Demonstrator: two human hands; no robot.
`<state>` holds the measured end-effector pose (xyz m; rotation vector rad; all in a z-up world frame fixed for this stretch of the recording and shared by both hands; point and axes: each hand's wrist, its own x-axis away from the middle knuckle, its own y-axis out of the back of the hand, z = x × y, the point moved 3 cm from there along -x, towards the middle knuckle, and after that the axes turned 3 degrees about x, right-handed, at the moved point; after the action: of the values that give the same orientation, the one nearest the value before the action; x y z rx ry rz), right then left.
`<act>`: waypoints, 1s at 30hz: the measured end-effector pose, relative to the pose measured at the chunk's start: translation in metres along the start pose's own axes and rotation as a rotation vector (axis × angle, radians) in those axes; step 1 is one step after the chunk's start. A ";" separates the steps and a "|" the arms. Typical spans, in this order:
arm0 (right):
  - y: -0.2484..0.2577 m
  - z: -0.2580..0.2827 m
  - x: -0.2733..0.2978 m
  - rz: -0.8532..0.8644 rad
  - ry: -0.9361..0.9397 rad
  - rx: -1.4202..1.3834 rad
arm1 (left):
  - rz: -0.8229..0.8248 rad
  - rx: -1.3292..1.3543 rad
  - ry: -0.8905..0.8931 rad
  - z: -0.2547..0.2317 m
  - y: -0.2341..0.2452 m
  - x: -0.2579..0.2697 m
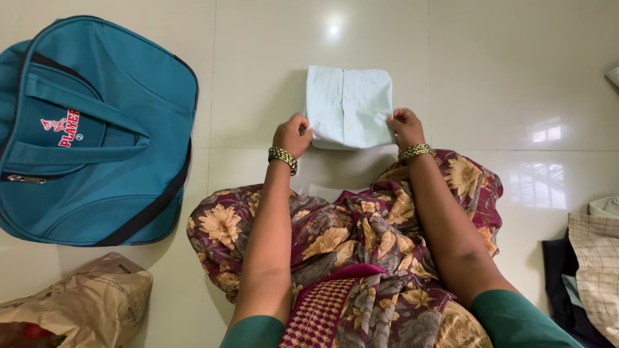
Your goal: The person folds a light blue shirt by hand on the tiled floor, smoothing the fabric and bringing the sleeves inward before folding the body of the shirt into a square.
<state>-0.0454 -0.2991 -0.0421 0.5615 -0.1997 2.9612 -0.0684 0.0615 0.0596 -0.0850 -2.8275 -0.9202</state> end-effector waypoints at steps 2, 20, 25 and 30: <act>0.013 -0.016 -0.005 -0.087 -0.253 0.271 | 0.107 -0.166 0.041 0.002 -0.009 0.000; -0.049 0.058 0.056 -0.382 0.491 1.084 | -0.158 -0.254 -0.126 0.012 -0.024 -0.001; -0.100 0.040 0.071 0.101 0.608 1.277 | 0.182 -0.417 -0.226 -0.038 -0.062 0.014; -0.095 0.010 0.048 0.256 0.281 1.593 | 0.232 -0.491 -0.130 -0.043 -0.075 0.019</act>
<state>-0.0722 -0.2025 -0.0045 0.1425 2.2916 2.6840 -0.0888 -0.0242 0.0538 -0.5366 -2.5546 -1.5691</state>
